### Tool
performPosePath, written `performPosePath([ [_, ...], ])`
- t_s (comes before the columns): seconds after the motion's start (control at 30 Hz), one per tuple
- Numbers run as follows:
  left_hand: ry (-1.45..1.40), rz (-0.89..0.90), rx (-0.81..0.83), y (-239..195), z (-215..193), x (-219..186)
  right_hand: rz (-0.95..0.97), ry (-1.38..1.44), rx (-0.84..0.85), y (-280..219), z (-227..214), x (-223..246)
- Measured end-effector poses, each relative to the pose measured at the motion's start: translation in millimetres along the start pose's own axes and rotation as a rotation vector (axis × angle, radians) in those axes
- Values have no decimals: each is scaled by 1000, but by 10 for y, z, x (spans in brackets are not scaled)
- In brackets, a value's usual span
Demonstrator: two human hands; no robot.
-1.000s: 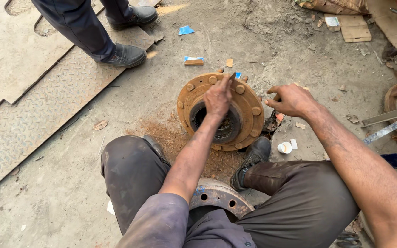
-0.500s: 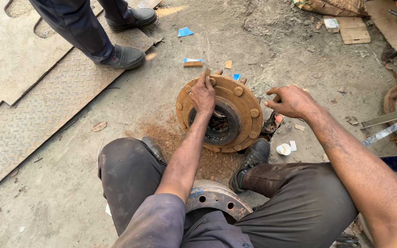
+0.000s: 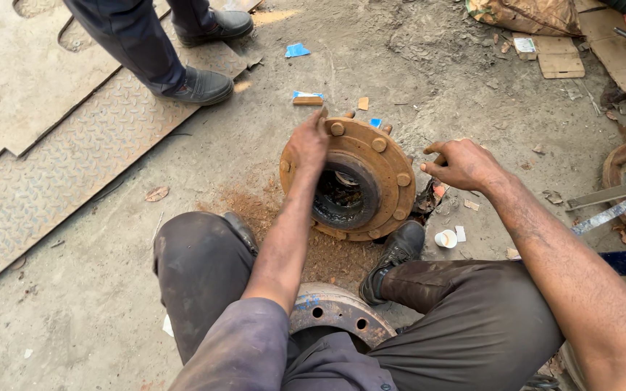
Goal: The person sits on the ground and scrubs a rusty metal wheel hub with a small abrasive block. They rotate the hub to clean different sections, including the inner rim and bolt holes, while another person stands nearby.
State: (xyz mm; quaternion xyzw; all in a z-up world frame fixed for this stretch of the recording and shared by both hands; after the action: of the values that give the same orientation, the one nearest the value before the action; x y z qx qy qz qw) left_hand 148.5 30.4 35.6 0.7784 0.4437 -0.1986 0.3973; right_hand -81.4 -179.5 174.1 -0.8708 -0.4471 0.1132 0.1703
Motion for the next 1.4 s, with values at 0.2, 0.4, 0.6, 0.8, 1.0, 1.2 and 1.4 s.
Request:
performPosePath([
  [0.2,-124,126,-122,-268,45,-152,7,6,11,78,16,-3],
  [0.4,-57,220,-144,-355,114,-314,-74,11,-28,51,-53,133],
  [0.6,-114,39,-122,-250,-102,-313,-89,28,-52,10,-93,57],
  [0.8,-94,-53,-62,-222,-67,-319,-99,37,-50,39,-85,75],
  [1.0,49,-4,-36,-118,32,-326,-49,68,21,89,-8,77],
  [1.2,-28,90,-26,-128,109,-486,-61,60,55,101,42,127],
  [1.4,256,248,153,-480,374,-790,-55,21,18,122,36,99],
])
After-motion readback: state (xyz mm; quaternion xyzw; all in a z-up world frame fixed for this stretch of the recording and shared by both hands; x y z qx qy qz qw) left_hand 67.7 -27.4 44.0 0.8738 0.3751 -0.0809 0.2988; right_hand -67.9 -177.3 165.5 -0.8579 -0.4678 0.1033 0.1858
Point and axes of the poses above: each hand's wrist, its own y-axis towards the middle knuckle, its own z-axis out of the palm, x = y × z, the point moved 9 cm from there along y, towards the middle knuckle, and after that the axes turned 12 degrees about z, right-handed, at the moved point
